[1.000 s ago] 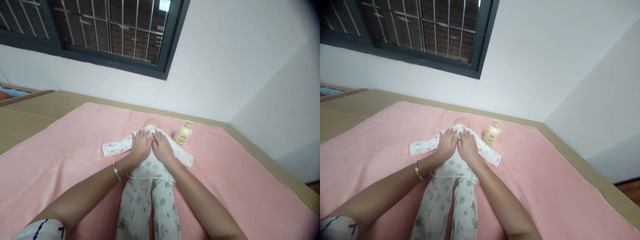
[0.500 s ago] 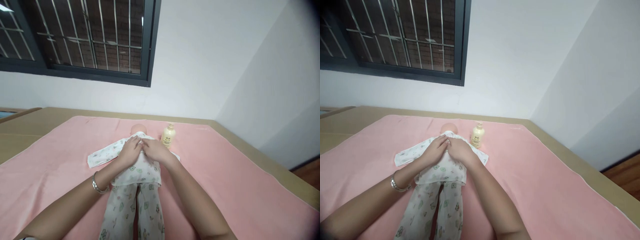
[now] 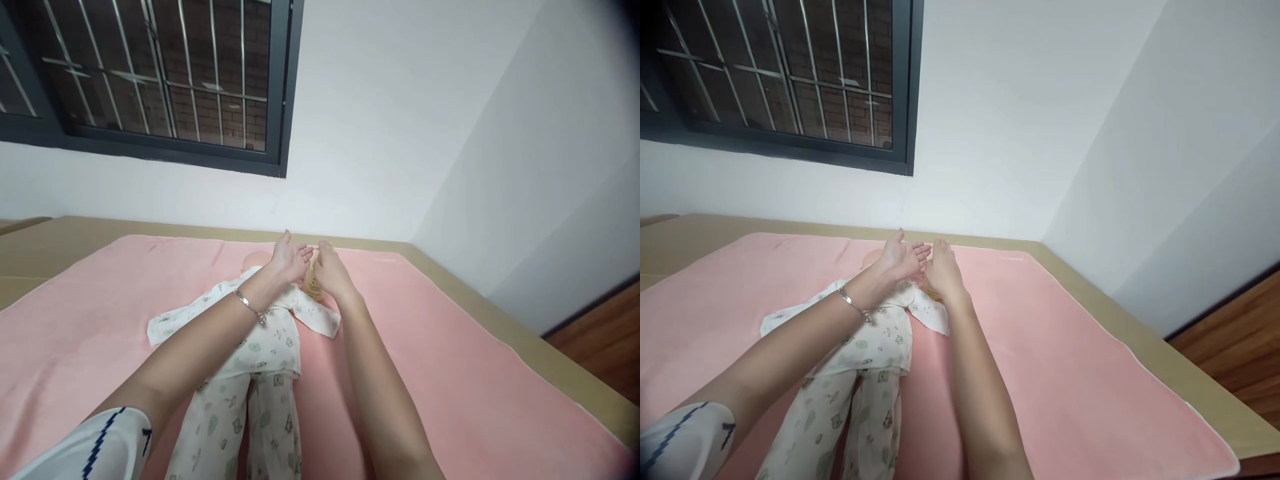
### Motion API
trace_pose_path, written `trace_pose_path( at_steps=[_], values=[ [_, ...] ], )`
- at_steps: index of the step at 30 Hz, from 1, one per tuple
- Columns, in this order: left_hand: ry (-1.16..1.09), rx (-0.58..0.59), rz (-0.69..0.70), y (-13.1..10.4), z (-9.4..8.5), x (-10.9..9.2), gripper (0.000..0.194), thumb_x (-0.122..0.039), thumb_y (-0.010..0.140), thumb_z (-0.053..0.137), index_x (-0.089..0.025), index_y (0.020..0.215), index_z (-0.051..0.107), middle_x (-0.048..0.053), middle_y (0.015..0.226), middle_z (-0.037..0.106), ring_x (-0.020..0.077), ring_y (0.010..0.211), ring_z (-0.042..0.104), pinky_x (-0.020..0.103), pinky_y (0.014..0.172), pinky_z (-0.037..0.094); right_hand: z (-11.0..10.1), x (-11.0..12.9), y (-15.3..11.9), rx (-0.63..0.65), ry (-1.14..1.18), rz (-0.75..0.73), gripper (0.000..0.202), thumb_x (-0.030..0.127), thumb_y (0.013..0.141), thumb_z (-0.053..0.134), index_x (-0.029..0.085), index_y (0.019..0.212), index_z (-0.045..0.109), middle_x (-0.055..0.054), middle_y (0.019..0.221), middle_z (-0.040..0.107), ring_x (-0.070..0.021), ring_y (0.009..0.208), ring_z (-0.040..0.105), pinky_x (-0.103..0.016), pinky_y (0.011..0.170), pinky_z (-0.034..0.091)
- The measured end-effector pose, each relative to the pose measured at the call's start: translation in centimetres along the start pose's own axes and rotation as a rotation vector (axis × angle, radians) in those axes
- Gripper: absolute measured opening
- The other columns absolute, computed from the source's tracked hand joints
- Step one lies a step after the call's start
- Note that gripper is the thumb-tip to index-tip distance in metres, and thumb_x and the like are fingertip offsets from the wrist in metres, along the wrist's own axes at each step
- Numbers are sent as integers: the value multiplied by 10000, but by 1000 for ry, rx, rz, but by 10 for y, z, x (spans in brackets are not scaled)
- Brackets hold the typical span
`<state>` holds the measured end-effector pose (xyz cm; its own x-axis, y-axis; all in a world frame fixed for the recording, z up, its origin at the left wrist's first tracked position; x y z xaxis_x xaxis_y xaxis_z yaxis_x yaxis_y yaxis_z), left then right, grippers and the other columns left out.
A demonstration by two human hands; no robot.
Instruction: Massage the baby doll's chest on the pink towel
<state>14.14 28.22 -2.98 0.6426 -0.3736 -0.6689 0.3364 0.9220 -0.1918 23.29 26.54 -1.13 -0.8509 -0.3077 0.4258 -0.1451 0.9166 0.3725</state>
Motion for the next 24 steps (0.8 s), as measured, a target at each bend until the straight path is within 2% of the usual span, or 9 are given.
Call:
trace_pose_path(
  at_steps=[3,6,9,11,14,19,21,24],
  values=[
    [-32,11,-32,3,5,-1,851,-614,954,198,-15,1557,144,225,1623,219,233,1503,259,333,1142,379,10,-4,1,2,-38,18,627,90,892,334,-29,1506,295,-203,1569,344,-249,1480,280,-383,1210,266],
    [-67,18,-43,3,4,-1,807,-583,955,240,-47,1555,182,238,1588,301,253,1451,376,357,1059,478,18,-3,-1,-17,-187,12,701,163,857,490,-1,1511,298,-201,1552,374,-279,1473,280,-391,1186,298],
    [-95,19,-49,1,-4,-1,788,-554,956,250,-19,1534,234,252,1543,376,258,1410,438,334,1010,514,26,-1,-1,-14,-352,-13,775,211,819,587,19,1515,307,-198,1567,350,-300,1479,247,-389,1183,287],
    [-92,15,-74,-5,-16,-1,778,-539,959,246,0,1520,261,261,1519,409,255,1407,443,321,999,517,27,0,-1,-10,-409,-10,686,196,875,512,22,1512,325,-189,1567,356,-283,1480,247,-375,1186,276],
    [-77,27,-78,-25,-39,-5,760,-538,957,252,-12,1502,313,252,1506,438,243,1405,451,310,1025,491,25,4,-1,-6,-440,-4,587,161,931,382,25,1502,351,-176,1558,378,-268,1472,267,-375,1177,293],
    [-65,9,-80,-69,-78,-21,694,-510,934,297,-67,1456,409,219,1476,498,244,1371,497,352,1087,439,21,18,-2,-20,-497,-14,581,187,926,402,16,1480,379,-191,1543,392,-278,1453,299,-373,1171,303],
    [-31,-36,-81,-84,-87,-30,647,-475,927,308,-92,1429,448,208,1470,510,251,1373,495,376,1107,418,22,21,0,-11,-513,29,582,205,926,411,32,1481,381,-189,1544,391,-280,1450,304,-379,1153,331],
    [-11,-46,-61,-104,-89,-49,611,-439,922,327,-106,1415,468,193,1476,508,255,1376,491,382,1132,390,24,28,4,14,-533,81,564,225,938,398,49,1473,387,-192,1544,386,-284,1447,309,-396,1112,381]
  ],
)
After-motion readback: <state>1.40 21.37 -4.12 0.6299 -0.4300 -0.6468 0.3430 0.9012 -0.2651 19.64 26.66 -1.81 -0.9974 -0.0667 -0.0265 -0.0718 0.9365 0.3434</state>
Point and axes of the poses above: each hand's wrist, its own y-axis towards the middle knuckle, its own z-axis out of the palm, x = y × z, the point moved 7 cm from there along y, towards the middle knuckle
